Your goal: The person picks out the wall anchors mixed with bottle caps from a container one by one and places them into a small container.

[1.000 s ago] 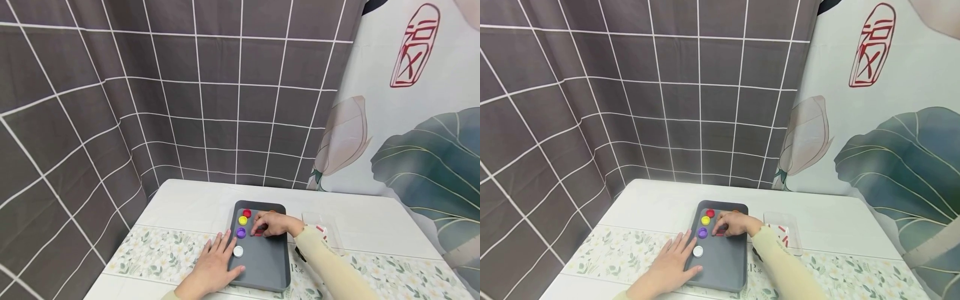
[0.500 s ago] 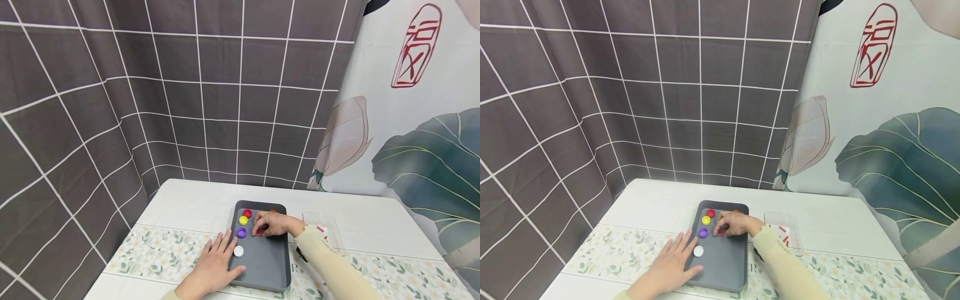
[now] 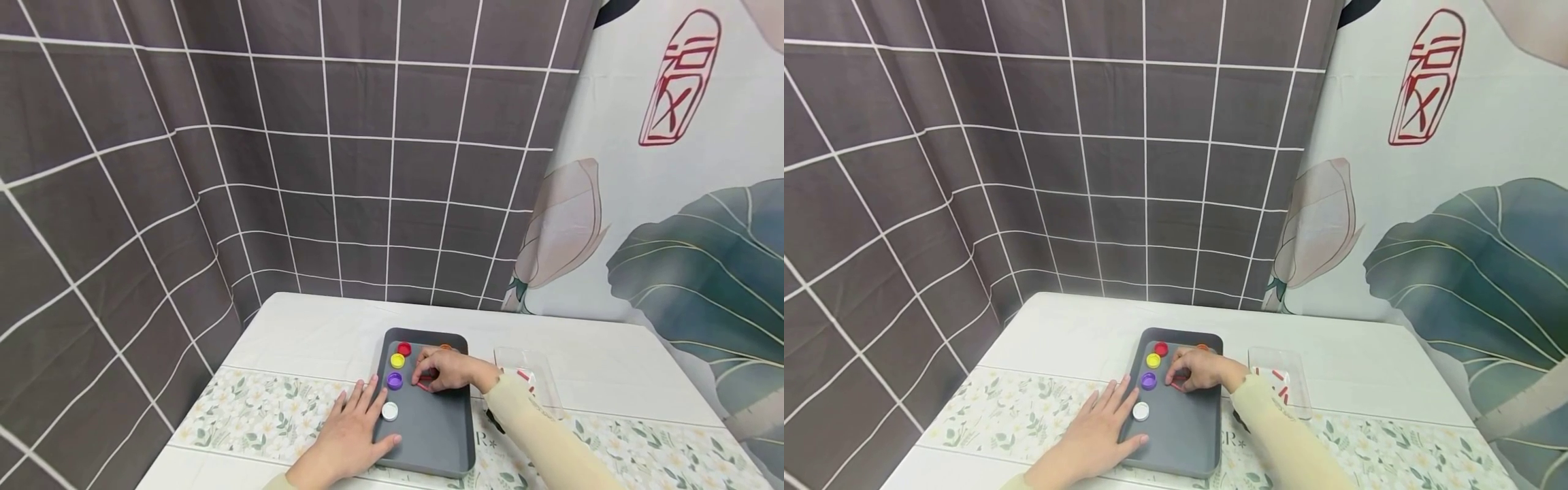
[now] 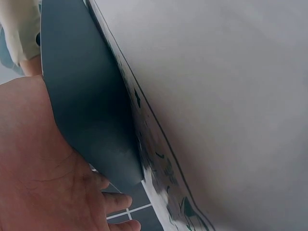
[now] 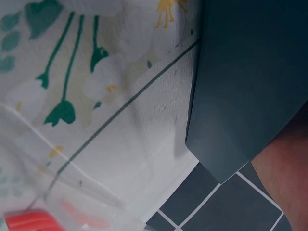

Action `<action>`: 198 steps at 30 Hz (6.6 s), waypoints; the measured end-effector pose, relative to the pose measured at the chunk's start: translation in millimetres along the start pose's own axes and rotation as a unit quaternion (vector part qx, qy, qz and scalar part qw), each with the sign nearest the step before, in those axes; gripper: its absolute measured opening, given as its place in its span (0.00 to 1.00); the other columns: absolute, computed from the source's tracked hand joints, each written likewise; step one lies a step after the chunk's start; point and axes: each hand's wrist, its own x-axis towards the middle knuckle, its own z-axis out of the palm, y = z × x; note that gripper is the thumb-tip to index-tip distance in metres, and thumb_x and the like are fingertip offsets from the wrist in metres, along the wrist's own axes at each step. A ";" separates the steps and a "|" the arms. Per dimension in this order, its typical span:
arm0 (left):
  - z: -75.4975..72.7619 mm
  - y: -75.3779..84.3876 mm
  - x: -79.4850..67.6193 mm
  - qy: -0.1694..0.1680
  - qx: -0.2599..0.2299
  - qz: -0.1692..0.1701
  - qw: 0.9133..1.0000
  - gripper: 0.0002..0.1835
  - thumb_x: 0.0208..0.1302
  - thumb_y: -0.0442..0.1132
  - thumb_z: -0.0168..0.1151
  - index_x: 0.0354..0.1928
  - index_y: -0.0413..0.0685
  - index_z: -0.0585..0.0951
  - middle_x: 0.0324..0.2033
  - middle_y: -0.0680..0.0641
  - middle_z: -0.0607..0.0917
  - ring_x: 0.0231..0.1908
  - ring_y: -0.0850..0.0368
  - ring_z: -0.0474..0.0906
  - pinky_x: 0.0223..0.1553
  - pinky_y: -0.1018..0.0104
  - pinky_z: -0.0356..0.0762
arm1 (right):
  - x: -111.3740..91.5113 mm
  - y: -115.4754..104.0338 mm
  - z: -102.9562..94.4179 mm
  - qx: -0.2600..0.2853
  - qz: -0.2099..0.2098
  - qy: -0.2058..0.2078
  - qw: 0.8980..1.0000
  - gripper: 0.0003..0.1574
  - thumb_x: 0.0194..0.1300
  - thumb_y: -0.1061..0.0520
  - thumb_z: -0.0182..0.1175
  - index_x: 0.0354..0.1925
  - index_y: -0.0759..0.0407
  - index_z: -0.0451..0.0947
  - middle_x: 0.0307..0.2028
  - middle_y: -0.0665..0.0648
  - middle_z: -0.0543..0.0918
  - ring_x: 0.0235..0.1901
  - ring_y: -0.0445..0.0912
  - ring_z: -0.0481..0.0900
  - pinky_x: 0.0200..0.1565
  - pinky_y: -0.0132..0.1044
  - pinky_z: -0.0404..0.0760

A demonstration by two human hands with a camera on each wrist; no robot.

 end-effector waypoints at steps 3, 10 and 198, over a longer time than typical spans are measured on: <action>-0.5 0.1 -0.3 0.000 -0.001 0.001 1.000 0.47 0.67 0.72 0.50 0.77 0.47 0.63 0.80 0.42 0.53 0.77 0.37 0.51 0.71 0.32 0.53 | -0.1 -0.1 0.5 0.004 0.002 -0.005 1.000 0.19 0.55 0.64 0.74 0.44 0.45 0.88 0.47 0.47 0.77 0.43 0.38 0.71 0.44 0.31 0.74; -0.9 0.6 -0.1 0.000 -0.003 0.000 1.000 0.47 0.67 0.72 0.51 0.77 0.47 0.63 0.80 0.43 0.53 0.77 0.36 0.50 0.71 0.32 0.52 | -0.4 1.6 1.6 0.003 0.004 0.000 1.000 0.16 0.56 0.59 0.76 0.44 0.47 0.87 0.46 0.46 0.77 0.41 0.36 0.71 0.45 0.31 0.75; -0.1 1.9 1.6 -0.005 0.000 -0.007 1.000 0.49 0.67 0.73 0.51 0.78 0.47 0.61 0.79 0.42 0.54 0.77 0.36 0.50 0.71 0.32 0.52 | -26.1 -8.5 -3.7 0.103 0.082 0.174 0.976 0.08 0.58 0.62 0.70 0.39 0.62 0.86 0.19 0.42 0.73 0.19 0.32 0.68 0.25 0.27 0.69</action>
